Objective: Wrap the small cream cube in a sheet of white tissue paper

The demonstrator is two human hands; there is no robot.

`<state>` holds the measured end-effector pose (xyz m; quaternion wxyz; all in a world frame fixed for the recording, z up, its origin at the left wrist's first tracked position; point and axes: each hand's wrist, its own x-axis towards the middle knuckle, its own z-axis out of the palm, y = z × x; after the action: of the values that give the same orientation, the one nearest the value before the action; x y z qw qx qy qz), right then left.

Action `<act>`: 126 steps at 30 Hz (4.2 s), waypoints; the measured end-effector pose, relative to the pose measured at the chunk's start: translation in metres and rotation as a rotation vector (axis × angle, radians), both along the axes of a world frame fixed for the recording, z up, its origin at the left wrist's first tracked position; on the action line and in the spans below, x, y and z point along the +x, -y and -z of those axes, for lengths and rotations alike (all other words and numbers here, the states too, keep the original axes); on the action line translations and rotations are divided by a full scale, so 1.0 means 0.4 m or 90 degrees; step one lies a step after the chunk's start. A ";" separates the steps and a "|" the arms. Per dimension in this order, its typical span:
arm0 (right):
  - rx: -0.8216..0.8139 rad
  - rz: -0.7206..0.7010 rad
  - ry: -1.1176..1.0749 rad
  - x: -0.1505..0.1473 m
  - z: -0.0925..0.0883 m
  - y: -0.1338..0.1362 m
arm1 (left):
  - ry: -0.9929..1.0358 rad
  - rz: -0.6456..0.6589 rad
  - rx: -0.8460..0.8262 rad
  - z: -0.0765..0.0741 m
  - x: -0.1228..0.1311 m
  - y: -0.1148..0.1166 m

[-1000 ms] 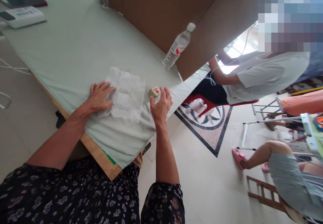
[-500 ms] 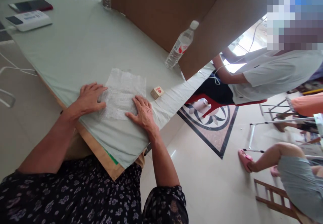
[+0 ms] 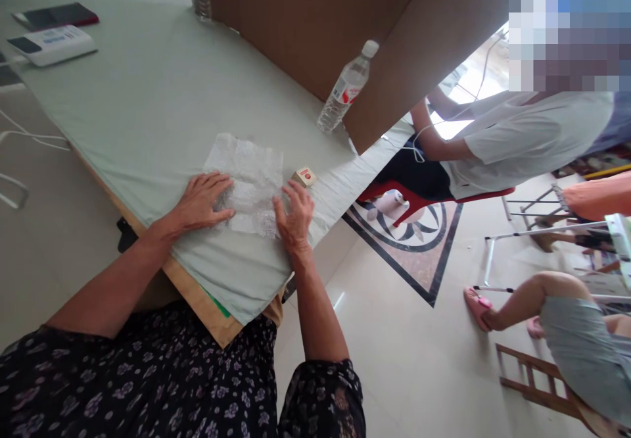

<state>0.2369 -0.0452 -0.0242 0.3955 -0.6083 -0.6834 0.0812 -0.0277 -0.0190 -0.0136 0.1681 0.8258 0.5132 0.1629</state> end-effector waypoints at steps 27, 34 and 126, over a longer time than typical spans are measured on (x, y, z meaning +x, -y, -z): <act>-0.092 -0.253 0.017 -0.125 0.018 -0.080 | 0.019 -0.023 0.029 -0.004 0.015 0.008; -0.076 -0.238 0.003 -0.117 0.027 -0.087 | 0.036 -0.021 0.022 -0.004 0.014 0.009; 0.036 -0.182 0.271 -0.179 -0.096 0.031 | 0.407 -0.126 -0.120 -0.081 0.030 -0.043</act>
<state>0.1651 -0.0576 0.0143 0.2438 -0.4976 -0.8323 -0.0125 -0.0159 -0.0018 0.0186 0.3793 0.6601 0.5247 0.3809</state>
